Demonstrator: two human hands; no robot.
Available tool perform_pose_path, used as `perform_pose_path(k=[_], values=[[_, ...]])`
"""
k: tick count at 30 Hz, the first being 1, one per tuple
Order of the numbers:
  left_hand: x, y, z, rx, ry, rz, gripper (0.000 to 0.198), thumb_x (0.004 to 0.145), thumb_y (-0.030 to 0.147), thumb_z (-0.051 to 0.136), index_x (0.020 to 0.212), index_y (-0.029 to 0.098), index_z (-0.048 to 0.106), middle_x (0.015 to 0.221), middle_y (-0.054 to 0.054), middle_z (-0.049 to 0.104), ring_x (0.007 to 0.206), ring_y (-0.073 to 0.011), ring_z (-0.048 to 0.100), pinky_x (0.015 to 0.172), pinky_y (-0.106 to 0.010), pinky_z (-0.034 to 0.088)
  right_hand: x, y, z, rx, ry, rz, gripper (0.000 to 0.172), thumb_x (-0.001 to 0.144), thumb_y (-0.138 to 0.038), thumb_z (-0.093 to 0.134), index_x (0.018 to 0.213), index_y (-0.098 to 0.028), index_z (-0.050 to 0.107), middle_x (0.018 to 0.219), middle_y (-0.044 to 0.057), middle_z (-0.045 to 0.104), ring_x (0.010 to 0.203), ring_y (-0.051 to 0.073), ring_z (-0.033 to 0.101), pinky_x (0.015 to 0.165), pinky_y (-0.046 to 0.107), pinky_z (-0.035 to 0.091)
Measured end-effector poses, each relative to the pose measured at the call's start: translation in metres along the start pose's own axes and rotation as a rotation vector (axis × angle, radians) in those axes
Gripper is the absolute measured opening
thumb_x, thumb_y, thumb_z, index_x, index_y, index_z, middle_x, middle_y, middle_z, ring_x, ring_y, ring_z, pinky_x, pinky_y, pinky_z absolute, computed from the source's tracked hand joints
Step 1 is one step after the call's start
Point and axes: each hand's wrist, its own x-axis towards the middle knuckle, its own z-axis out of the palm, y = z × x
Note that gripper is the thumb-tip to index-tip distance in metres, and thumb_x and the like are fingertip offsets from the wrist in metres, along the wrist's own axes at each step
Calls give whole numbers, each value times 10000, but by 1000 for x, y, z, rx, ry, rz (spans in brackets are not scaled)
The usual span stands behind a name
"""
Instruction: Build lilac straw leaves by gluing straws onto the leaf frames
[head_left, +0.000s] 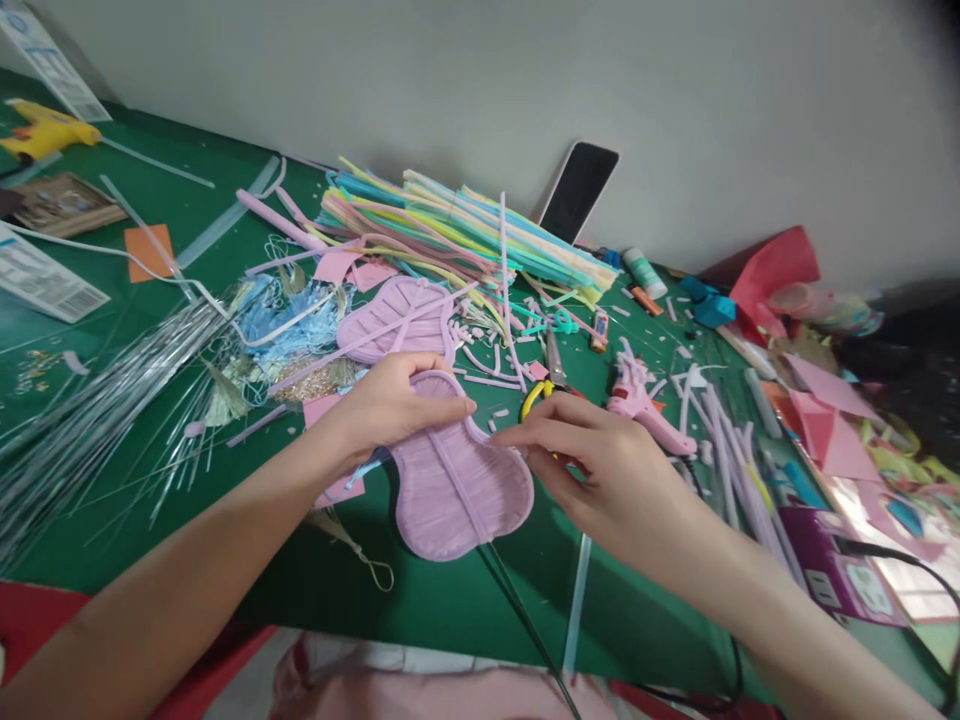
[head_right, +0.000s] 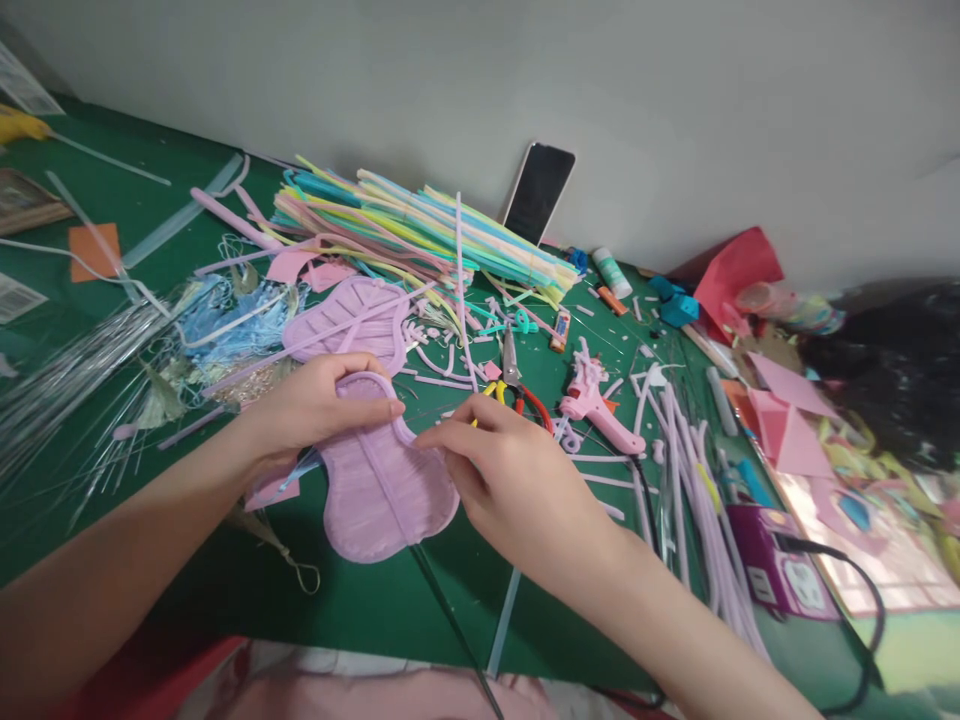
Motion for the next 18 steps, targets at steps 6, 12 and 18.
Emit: perform_pose_path(k=[6,12,18], values=[[1,-2,-2,20,-15,-3,195,664,324,735,746,195,614,695,30,590,658,-153,540,552,-244,370,-1,3,3,32,35,10,292,876,-50,543,997,-211,755,851,29,676,703,102,645,649,208,511],[4,-1,-10,182,-153,40,155,706,362,690,742,211,675,815,6,691,840,-211,621,735,-293,425,-1,8,10,62,22,4,294,867,-43,542,960,-213,763,854,33,694,685,105,652,638,207,524],[6,-6,-11,244,-240,6,155,691,369,677,747,227,697,795,1,699,807,-218,627,667,-276,422,0,8,17,48,-10,-9,294,873,-49,536,987,-209,755,887,44,693,743,124,669,667,231,530]])
